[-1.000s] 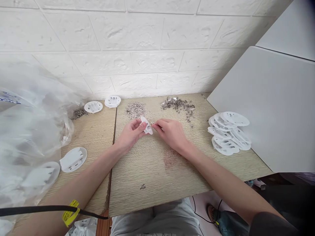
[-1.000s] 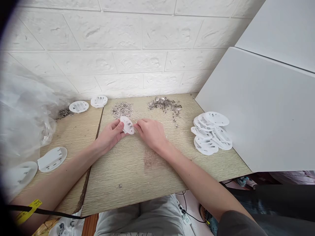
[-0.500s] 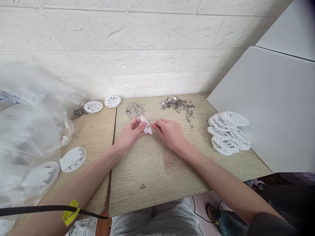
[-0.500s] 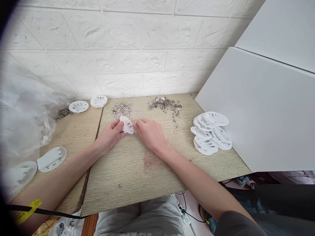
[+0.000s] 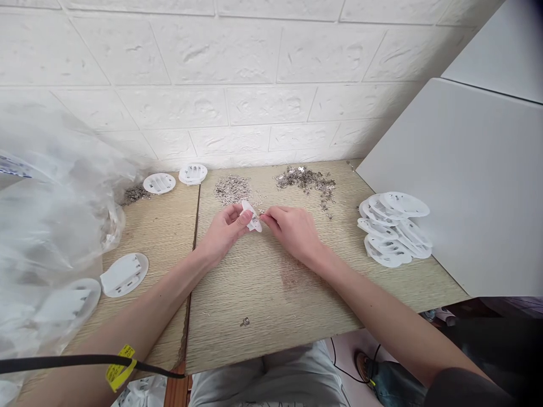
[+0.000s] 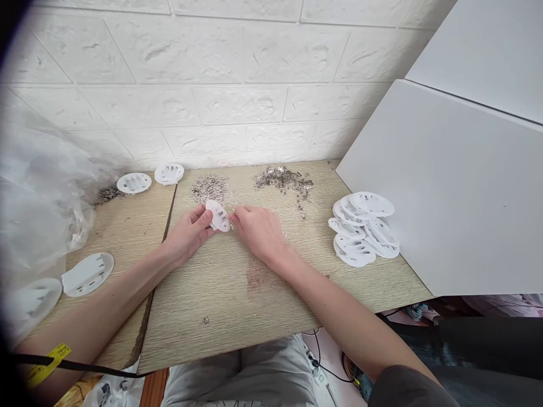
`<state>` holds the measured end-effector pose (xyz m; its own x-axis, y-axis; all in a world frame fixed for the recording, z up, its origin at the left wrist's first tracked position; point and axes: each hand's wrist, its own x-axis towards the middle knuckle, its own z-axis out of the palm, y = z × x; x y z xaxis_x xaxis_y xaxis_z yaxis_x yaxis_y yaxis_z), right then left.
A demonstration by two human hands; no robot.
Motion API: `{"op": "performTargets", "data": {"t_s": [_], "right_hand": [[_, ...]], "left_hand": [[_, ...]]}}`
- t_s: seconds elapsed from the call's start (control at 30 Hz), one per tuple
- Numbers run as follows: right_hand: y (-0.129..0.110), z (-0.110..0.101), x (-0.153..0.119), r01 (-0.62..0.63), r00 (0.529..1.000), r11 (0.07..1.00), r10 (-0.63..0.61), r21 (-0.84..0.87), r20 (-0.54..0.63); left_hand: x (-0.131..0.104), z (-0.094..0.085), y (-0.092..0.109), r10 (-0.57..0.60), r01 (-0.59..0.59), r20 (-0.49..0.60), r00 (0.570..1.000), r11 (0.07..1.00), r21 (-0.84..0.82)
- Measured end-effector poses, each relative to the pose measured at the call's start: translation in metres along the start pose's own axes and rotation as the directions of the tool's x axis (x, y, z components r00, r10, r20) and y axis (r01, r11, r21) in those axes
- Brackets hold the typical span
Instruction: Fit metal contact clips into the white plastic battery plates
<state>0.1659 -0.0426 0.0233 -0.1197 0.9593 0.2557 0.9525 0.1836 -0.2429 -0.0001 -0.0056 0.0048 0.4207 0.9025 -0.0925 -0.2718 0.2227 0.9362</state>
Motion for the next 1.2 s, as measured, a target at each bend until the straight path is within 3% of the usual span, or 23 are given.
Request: {"op": "performTargets", "data": {"t_s": [0.2, 0.53, 0.97, 1.2], "right_hand": [[-0.006, 0.001, -0.002, 0.036, 0.999, 0.999, -0.036, -0.017, 0.021], [0.006, -0.001, 0.003, 0.017, 1.0, 0.982, -0.017, 0.187, -0.004], [0.005, -0.001, 0.002, 0.033, 0.998, 0.974, -0.022, 0.222, -0.053], [0.01, -0.006, 0.003, 0.043, 0.998, 0.949, -0.027, 0.311, -0.056]], "left_hand": [[0.0, -0.005, -0.005, 0.025, -0.036, 0.092, 0.995, 0.992, 0.124], [0.0, -0.002, -0.001, 0.0, 0.004, 0.073, 0.997, 0.999, -0.052], [0.001, -0.006, -0.005, 0.019, -0.02, 0.125, 0.992, 1.0, 0.008], [0.002, -0.004, -0.001, -0.011, 0.015, 0.095, 0.995, 0.999, -0.048]]}}
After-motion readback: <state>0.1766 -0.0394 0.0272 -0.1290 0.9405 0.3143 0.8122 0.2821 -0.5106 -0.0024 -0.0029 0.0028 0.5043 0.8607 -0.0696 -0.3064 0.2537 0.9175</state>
